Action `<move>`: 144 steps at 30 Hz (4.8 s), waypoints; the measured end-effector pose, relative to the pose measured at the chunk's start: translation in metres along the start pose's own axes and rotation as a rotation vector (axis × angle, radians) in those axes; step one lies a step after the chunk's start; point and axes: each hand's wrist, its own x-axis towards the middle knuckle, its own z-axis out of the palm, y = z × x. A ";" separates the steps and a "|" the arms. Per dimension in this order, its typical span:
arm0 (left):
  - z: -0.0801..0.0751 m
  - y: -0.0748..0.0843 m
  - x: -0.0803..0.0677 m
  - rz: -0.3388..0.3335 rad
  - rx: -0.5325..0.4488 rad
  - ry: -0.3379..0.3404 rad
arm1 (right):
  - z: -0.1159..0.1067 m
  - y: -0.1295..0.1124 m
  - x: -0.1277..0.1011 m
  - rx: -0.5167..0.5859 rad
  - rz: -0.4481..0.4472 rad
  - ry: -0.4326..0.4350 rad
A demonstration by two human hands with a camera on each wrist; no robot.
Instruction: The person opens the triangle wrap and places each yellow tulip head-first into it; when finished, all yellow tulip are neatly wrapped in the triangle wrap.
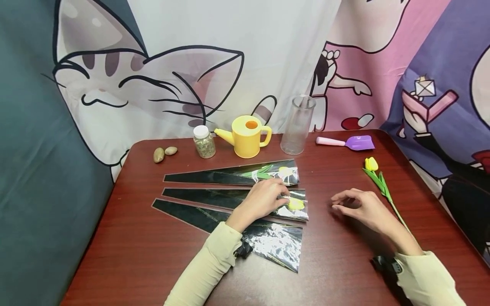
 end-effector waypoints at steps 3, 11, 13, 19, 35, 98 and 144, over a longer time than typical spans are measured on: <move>0.000 0.000 -0.001 -0.008 -0.002 0.002 | -0.011 0.005 -0.007 -0.029 0.023 0.046; -0.006 0.008 -0.010 0.021 -0.015 0.037 | -0.043 0.013 -0.026 -0.181 0.216 0.163; -0.008 0.011 -0.014 0.044 -0.027 0.036 | -0.053 0.015 -0.033 -0.213 0.286 0.203; -0.013 0.018 -0.034 0.117 -0.075 -0.027 | -0.075 0.028 -0.056 -0.289 0.423 0.267; 0.002 0.029 -0.068 0.243 0.068 -0.203 | -0.080 0.048 -0.073 -0.303 0.573 0.147; -0.008 0.028 -0.061 0.271 -0.056 -0.092 | -0.078 0.062 -0.064 -0.325 0.636 0.014; -0.010 0.027 -0.062 0.250 -0.060 -0.094 | -0.082 0.033 -0.054 0.224 0.656 0.054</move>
